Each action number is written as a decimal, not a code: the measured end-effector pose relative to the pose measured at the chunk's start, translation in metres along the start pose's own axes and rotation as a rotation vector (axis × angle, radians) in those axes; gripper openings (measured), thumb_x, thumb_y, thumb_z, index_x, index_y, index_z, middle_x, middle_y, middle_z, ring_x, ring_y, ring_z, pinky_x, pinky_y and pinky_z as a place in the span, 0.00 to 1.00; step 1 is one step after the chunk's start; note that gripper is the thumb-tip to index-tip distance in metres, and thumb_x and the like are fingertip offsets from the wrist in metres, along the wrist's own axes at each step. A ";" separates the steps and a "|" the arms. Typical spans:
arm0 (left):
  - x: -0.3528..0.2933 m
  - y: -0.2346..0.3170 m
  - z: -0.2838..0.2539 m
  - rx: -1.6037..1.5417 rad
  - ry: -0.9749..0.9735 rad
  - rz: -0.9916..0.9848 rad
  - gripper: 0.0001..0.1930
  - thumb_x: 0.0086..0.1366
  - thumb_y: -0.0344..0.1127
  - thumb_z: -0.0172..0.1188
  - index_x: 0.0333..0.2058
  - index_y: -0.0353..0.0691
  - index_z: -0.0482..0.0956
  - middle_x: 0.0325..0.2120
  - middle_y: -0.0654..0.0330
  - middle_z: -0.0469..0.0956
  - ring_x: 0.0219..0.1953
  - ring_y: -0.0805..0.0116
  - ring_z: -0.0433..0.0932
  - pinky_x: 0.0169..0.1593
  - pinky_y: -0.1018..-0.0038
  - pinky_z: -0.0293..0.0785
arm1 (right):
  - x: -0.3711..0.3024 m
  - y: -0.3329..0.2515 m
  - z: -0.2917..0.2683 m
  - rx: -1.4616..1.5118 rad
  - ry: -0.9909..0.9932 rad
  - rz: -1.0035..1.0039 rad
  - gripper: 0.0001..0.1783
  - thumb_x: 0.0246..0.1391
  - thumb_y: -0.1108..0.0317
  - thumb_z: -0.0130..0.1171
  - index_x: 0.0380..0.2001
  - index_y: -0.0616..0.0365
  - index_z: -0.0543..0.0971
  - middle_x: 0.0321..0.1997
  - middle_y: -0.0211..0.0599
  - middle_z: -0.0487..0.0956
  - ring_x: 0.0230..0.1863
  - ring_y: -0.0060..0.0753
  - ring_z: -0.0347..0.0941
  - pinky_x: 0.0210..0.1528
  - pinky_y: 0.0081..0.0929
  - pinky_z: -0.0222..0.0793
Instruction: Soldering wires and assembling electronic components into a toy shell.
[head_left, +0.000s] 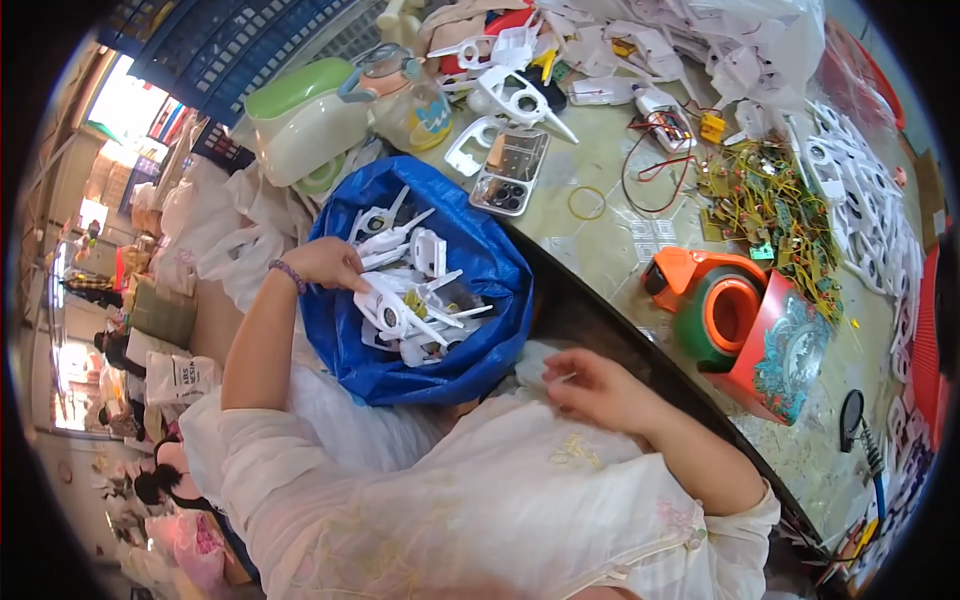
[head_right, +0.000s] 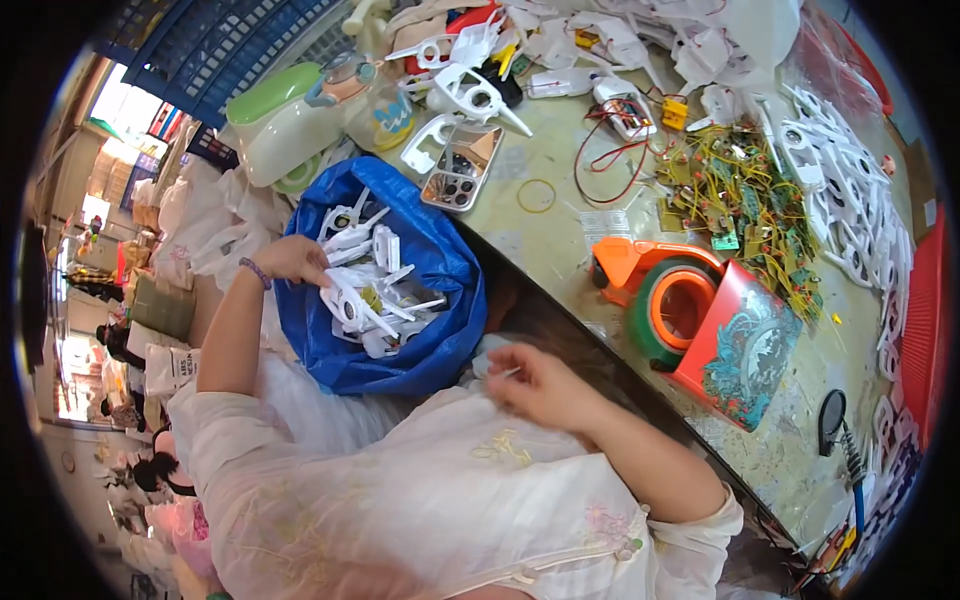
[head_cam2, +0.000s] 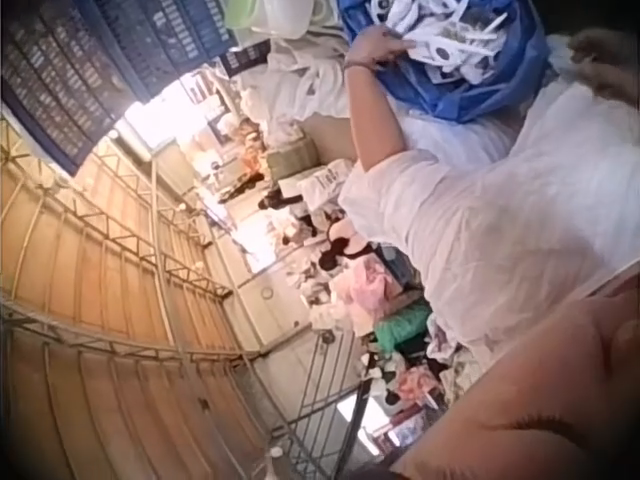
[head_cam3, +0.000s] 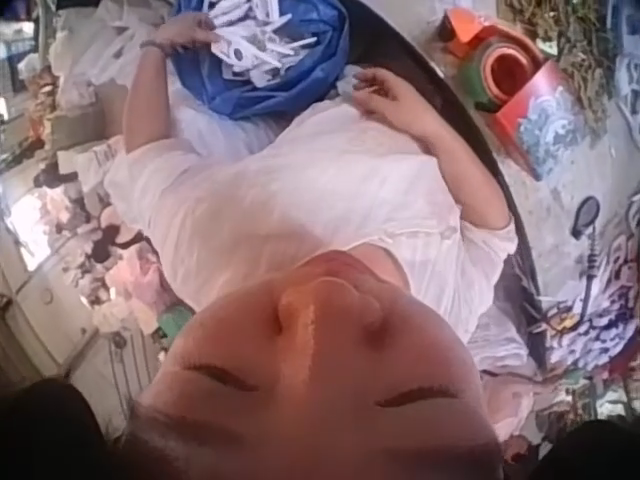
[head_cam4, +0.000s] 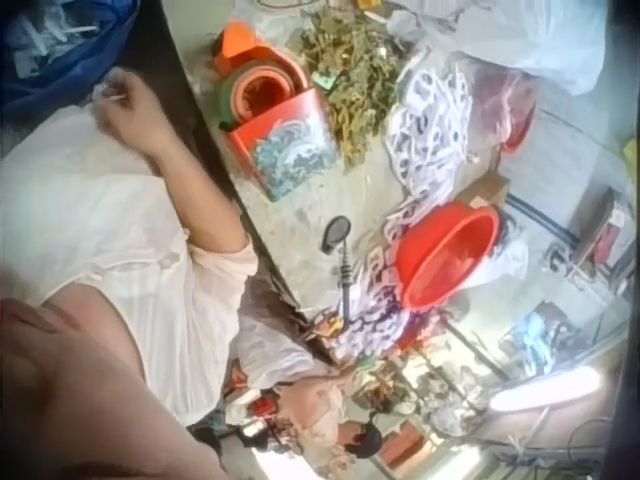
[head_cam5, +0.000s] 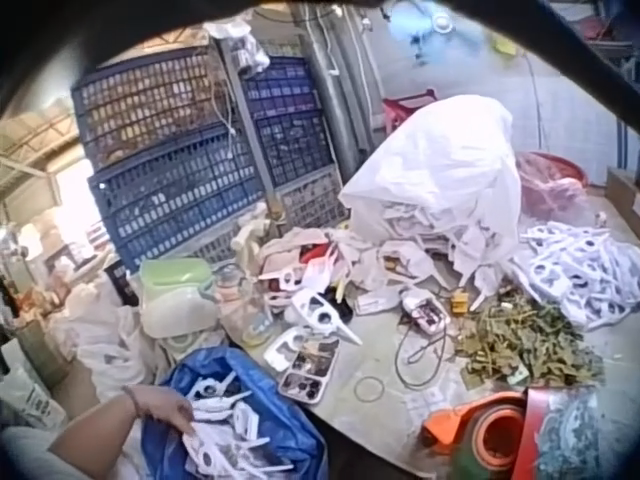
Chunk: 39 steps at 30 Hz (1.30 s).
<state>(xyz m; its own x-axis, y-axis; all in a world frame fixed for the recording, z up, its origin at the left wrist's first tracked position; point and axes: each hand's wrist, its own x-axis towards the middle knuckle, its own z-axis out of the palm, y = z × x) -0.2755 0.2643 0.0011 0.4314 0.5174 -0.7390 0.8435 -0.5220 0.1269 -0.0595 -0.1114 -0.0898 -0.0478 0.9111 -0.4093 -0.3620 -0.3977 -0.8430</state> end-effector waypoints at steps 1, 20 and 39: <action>-0.003 0.006 -0.008 0.026 0.013 -0.029 0.24 0.47 0.50 0.71 0.32 0.33 0.80 0.23 0.62 0.78 0.24 0.74 0.76 0.28 0.78 0.75 | 0.021 0.012 -0.007 0.092 -0.002 0.024 0.28 0.55 0.67 0.57 0.56 0.62 0.62 0.47 0.37 0.72 0.39 0.26 0.72 0.39 0.23 0.72; 0.034 -0.050 -0.035 0.237 1.131 -0.004 0.19 0.60 0.50 0.51 0.38 0.40 0.78 0.33 0.41 0.77 0.38 0.43 0.76 0.41 0.55 0.70 | 0.095 -0.043 0.059 -0.698 0.424 -0.404 0.23 0.56 0.54 0.49 0.22 0.66 0.76 0.21 0.57 0.75 0.26 0.60 0.73 0.30 0.48 0.69; 0.118 0.071 0.058 0.666 0.621 0.731 0.26 0.64 0.54 0.47 0.55 0.46 0.68 0.57 0.56 0.65 0.62 0.59 0.59 0.65 0.51 0.42 | 0.130 0.009 -0.002 -0.593 0.516 -0.137 0.21 0.54 0.57 0.47 0.31 0.68 0.77 0.32 0.62 0.76 0.40 0.61 0.72 0.45 0.46 0.66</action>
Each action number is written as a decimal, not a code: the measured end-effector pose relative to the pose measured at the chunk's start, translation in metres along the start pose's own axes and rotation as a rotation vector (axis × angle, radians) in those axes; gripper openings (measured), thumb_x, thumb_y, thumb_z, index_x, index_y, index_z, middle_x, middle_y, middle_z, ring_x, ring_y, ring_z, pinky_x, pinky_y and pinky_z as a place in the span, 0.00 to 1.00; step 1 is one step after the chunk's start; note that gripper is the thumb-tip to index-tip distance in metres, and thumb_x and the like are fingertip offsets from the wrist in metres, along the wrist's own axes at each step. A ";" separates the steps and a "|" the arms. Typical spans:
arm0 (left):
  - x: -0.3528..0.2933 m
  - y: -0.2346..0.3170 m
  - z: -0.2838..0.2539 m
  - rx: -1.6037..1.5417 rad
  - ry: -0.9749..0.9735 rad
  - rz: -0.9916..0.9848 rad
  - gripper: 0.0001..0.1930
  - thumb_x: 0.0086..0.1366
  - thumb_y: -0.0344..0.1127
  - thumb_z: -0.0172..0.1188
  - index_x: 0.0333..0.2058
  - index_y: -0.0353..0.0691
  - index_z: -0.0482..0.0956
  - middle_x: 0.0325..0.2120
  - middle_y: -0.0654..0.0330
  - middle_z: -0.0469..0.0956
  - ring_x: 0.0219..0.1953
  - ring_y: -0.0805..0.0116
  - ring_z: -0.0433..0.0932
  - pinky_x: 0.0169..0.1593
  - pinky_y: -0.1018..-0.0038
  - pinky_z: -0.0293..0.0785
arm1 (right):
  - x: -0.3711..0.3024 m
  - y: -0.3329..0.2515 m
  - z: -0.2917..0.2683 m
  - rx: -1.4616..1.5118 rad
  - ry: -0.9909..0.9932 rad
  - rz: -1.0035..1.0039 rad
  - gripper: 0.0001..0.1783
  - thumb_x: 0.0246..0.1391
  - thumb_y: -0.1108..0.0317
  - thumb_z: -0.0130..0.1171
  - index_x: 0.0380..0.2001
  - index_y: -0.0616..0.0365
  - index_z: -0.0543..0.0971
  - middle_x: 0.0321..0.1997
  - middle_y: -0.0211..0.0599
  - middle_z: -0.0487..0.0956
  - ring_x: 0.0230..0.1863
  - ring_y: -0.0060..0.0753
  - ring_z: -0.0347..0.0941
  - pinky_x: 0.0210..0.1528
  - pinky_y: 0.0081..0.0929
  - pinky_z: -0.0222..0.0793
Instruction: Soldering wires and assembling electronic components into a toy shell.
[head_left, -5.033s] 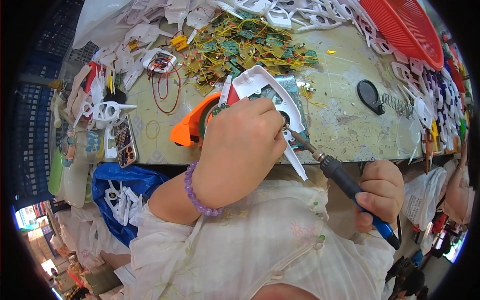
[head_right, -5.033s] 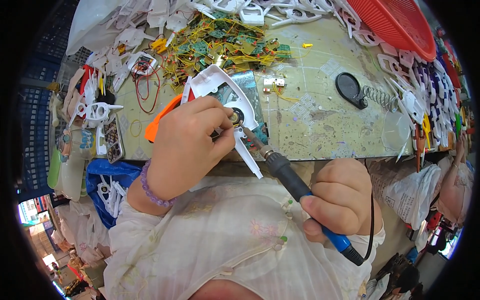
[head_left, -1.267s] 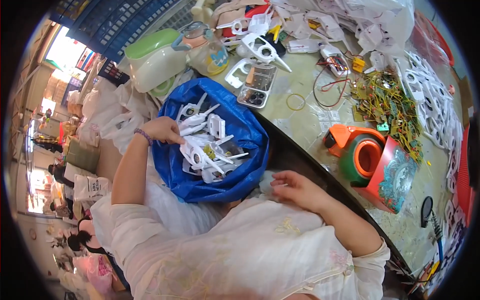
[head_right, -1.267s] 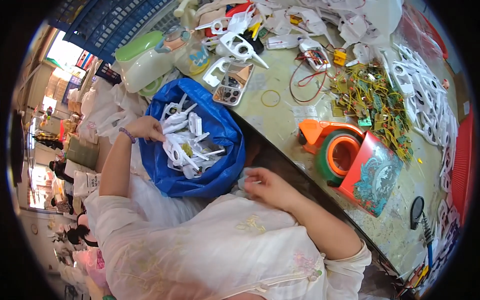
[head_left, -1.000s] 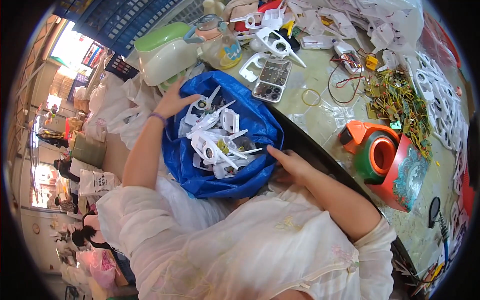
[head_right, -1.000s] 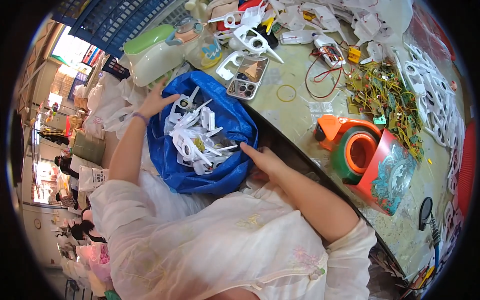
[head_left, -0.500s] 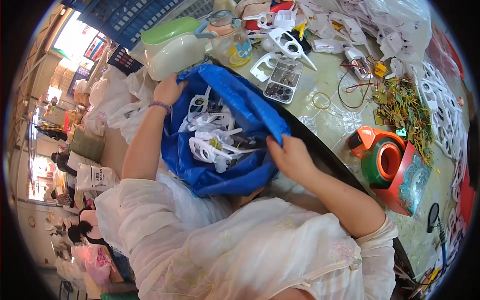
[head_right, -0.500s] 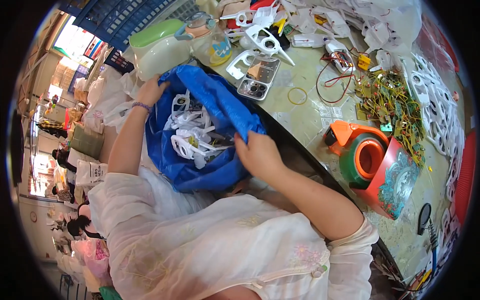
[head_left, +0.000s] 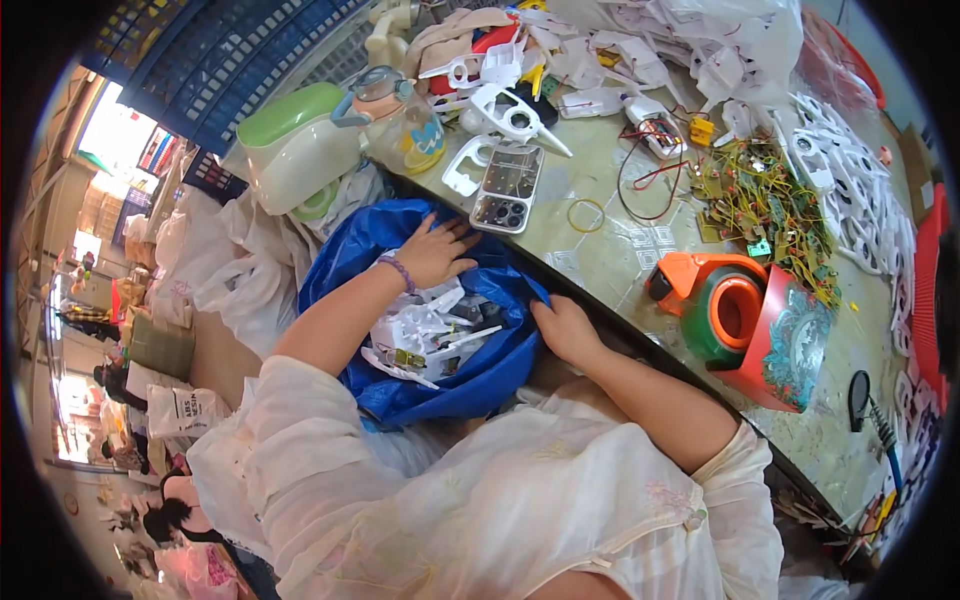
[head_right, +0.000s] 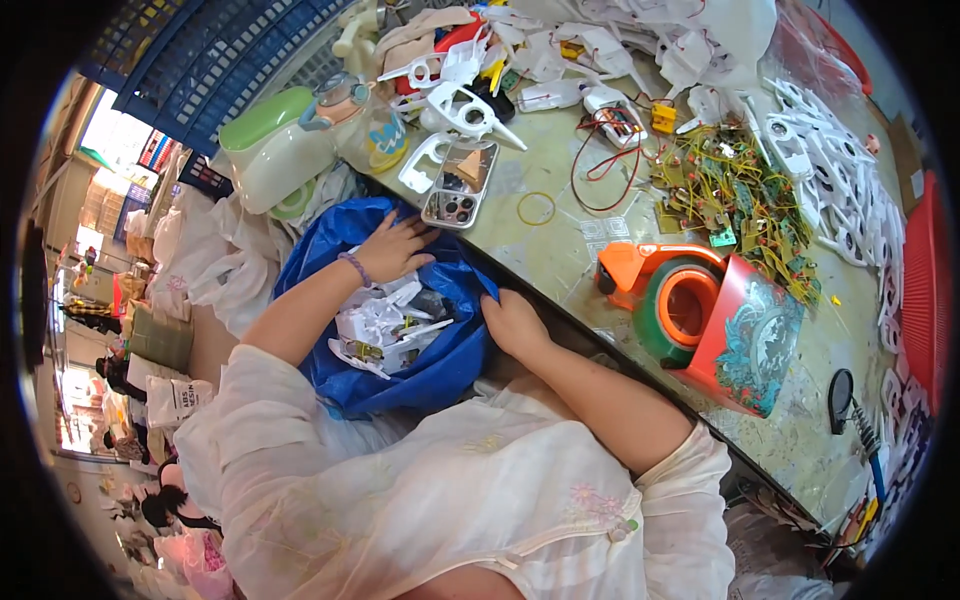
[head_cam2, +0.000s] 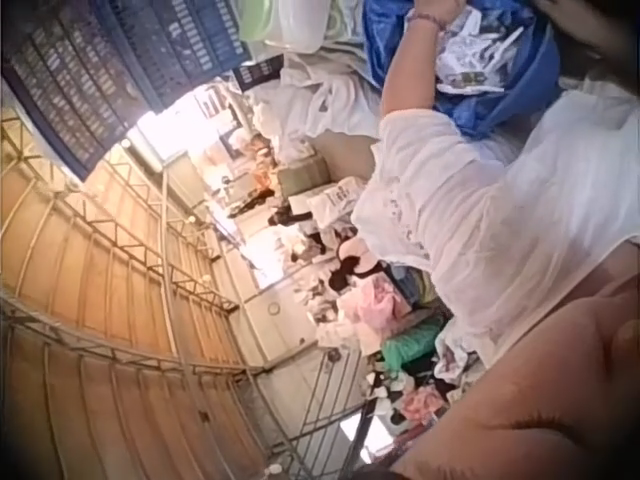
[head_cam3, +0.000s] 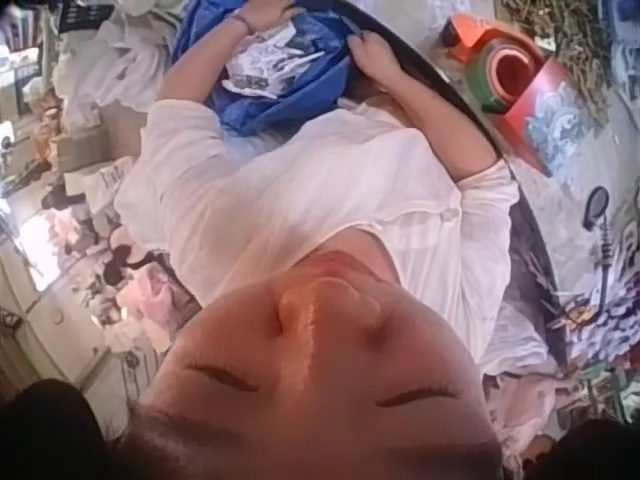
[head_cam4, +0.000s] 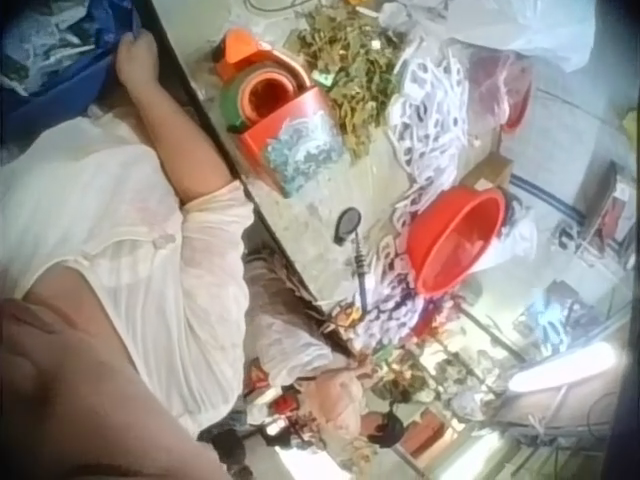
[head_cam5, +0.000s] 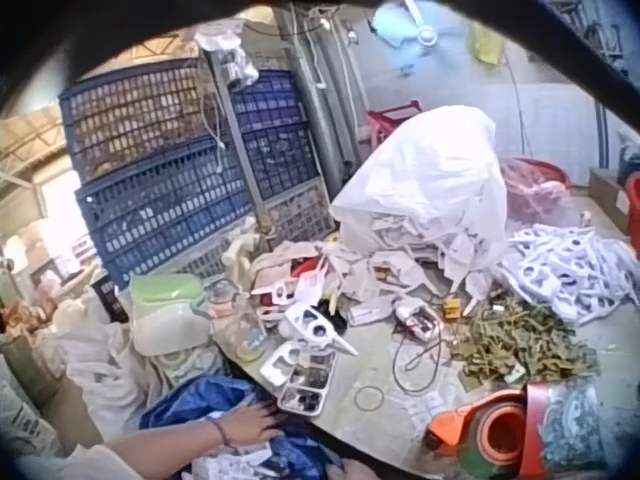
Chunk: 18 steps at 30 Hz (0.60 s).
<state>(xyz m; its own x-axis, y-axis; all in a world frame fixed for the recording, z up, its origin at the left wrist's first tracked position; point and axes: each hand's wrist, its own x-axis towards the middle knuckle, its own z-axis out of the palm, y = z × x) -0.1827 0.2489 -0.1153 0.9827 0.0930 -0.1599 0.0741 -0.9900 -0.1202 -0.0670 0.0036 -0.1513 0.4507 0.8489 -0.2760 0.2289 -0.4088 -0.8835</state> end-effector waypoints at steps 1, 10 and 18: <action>0.011 0.002 0.004 -0.034 -0.033 0.005 0.27 0.64 0.54 0.46 0.56 0.45 0.67 0.58 0.56 0.64 0.62 0.58 0.58 0.65 0.51 0.41 | 0.001 0.009 0.004 0.156 0.095 -0.034 0.22 0.54 0.55 0.47 0.31 0.67 0.77 0.32 0.61 0.76 0.39 0.62 0.72 0.44 0.45 0.66; 0.046 0.001 0.032 -0.201 0.138 -0.093 0.20 0.62 0.42 0.52 0.51 0.44 0.72 0.55 0.50 0.66 0.59 0.47 0.60 0.61 0.58 0.53 | -0.015 0.013 -0.005 0.534 -0.012 -0.050 0.19 0.61 0.56 0.48 0.41 0.63 0.74 0.30 0.34 0.76 0.33 0.26 0.71 0.38 0.27 0.68; -0.010 -0.047 -0.088 -0.778 0.961 -0.727 0.21 0.53 0.42 0.65 0.43 0.36 0.75 0.30 0.55 0.78 0.33 0.63 0.77 0.40 0.68 0.72 | -0.095 0.018 -0.074 0.245 -0.175 -0.071 0.17 0.56 0.64 0.56 0.46 0.62 0.72 0.36 0.38 0.78 0.37 0.25 0.75 0.41 0.24 0.70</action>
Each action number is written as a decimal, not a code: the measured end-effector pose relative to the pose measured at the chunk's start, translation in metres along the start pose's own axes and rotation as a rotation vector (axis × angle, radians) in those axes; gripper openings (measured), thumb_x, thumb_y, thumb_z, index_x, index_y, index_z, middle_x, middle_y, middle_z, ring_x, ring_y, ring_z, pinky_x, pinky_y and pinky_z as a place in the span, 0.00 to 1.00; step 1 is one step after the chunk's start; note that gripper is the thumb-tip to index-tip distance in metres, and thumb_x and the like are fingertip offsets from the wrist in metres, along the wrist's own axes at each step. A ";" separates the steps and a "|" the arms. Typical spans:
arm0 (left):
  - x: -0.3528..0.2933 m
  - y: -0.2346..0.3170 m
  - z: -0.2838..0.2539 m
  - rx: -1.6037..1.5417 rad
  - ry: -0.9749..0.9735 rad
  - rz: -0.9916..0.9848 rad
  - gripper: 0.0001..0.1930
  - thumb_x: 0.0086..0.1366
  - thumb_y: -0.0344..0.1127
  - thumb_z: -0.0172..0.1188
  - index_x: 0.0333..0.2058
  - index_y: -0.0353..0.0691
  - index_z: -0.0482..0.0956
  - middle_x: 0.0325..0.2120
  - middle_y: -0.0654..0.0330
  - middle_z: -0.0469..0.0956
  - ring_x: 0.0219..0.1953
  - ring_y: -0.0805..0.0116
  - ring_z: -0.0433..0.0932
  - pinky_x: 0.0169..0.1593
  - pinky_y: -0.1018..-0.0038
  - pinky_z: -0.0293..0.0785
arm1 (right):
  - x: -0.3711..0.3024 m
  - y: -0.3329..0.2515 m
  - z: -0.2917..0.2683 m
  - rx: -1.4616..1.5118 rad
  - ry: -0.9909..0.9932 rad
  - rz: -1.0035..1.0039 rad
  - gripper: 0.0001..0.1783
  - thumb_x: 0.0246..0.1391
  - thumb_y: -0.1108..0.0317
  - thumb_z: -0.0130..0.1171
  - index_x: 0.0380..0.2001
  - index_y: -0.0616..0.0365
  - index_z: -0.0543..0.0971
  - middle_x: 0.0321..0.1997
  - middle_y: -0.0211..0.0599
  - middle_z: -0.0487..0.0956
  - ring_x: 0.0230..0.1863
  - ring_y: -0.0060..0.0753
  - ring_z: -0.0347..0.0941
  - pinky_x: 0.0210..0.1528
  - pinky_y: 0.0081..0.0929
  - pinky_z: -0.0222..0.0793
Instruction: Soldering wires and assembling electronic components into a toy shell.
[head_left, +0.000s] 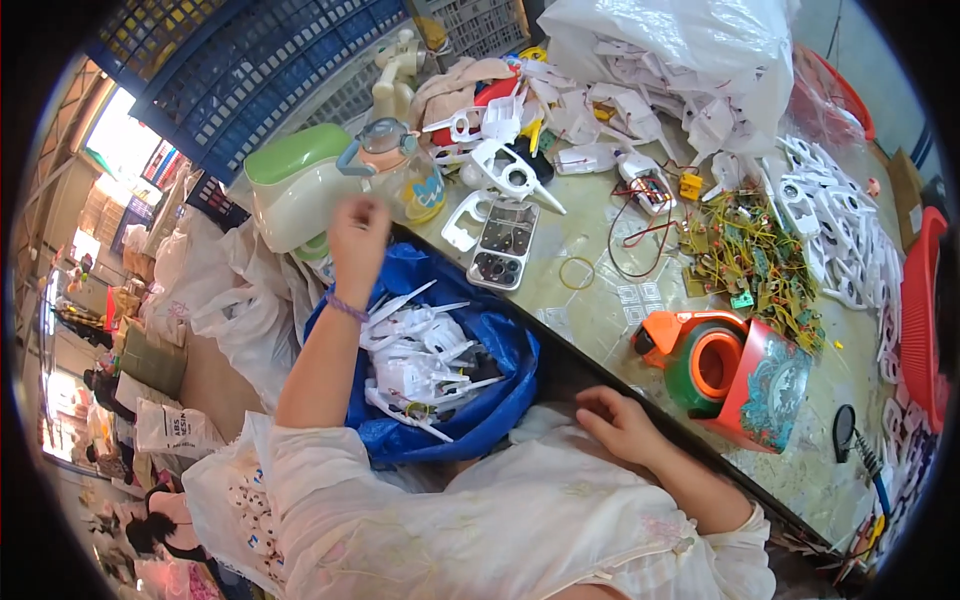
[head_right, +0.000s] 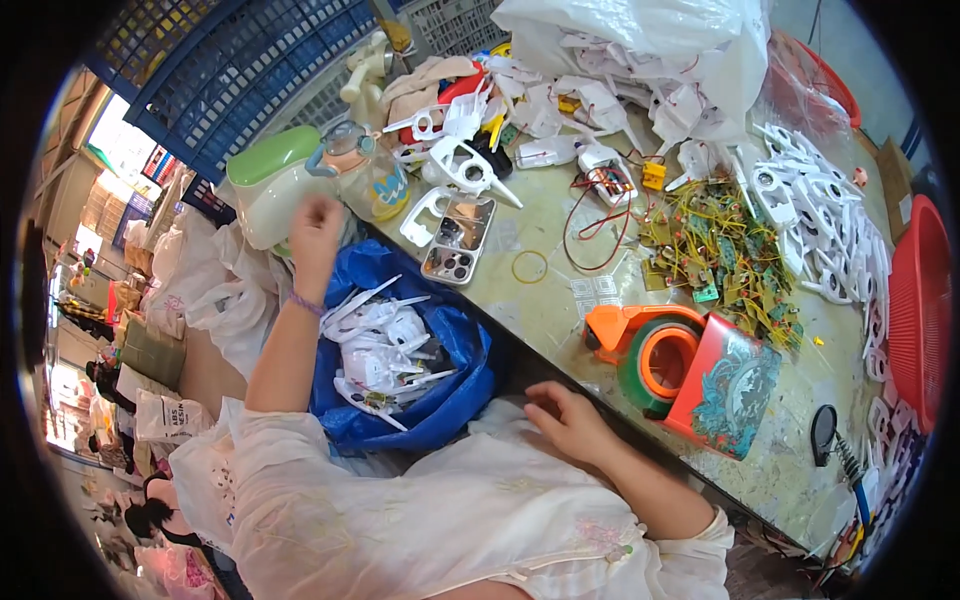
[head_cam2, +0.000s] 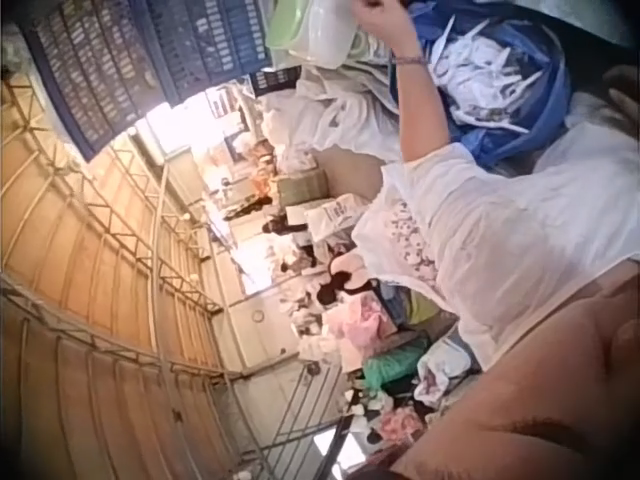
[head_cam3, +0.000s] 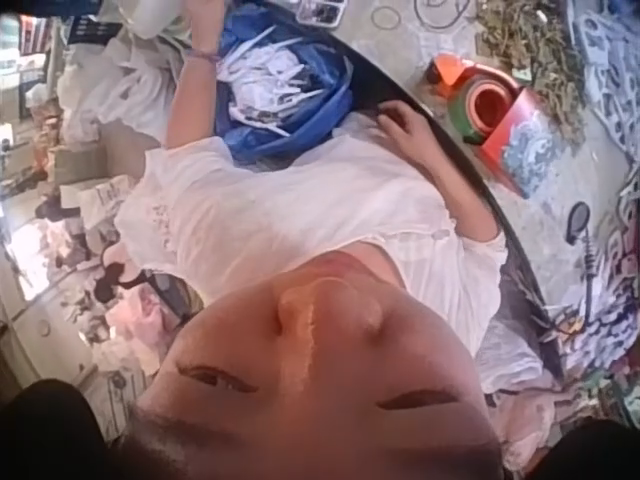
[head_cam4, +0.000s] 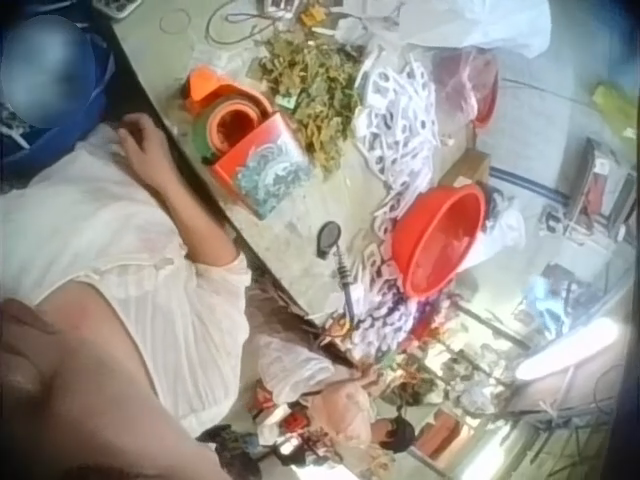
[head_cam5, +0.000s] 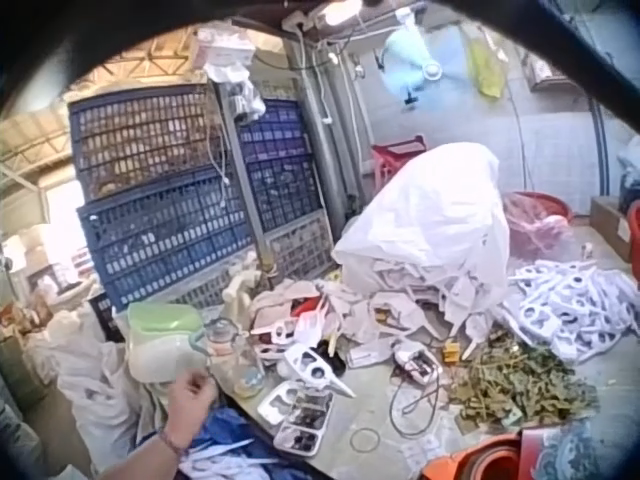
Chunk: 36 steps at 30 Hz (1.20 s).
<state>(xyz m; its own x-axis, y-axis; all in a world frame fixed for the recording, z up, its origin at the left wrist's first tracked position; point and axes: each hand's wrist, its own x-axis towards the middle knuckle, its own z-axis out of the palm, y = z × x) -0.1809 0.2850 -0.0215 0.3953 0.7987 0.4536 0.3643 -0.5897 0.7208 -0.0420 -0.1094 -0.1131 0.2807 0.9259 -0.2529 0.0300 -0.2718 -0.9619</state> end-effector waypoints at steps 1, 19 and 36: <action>0.010 -0.005 0.010 0.047 0.153 0.035 0.32 0.50 0.44 0.68 0.50 0.34 0.67 0.38 0.50 0.74 0.39 0.61 0.74 0.44 0.67 0.70 | -0.005 0.001 -0.001 -0.020 0.003 -0.001 0.17 0.55 0.64 0.57 0.45 0.62 0.73 0.35 0.38 0.78 0.36 0.25 0.75 0.40 0.24 0.70; 0.058 -0.052 0.076 0.012 0.356 0.205 0.63 0.38 0.43 0.77 0.62 0.27 0.37 0.60 0.41 0.49 0.63 0.53 0.52 0.65 0.64 0.47 | -0.146 -0.023 -0.071 -0.053 0.284 -0.523 0.08 0.49 0.72 0.58 0.35 0.63 0.77 0.35 0.43 0.78 0.35 0.39 0.76 0.37 0.29 0.71; 0.080 0.199 0.440 0.020 -0.569 0.091 0.32 0.48 0.49 0.65 0.47 0.31 0.74 0.43 0.46 0.77 0.38 0.57 0.79 0.38 0.66 0.75 | -0.159 0.046 -0.087 -0.661 1.513 -0.471 0.08 0.44 0.83 0.55 0.31 0.63 0.75 0.20 0.38 0.72 0.17 0.32 0.65 0.19 0.26 0.57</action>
<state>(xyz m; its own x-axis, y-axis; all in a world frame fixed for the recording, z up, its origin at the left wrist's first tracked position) 0.2946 0.1790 -0.0720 0.8154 0.5575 0.1559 0.3209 -0.6595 0.6798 -0.0020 -0.2917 -0.1077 0.7073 0.0044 0.7069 0.6202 -0.4837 -0.6175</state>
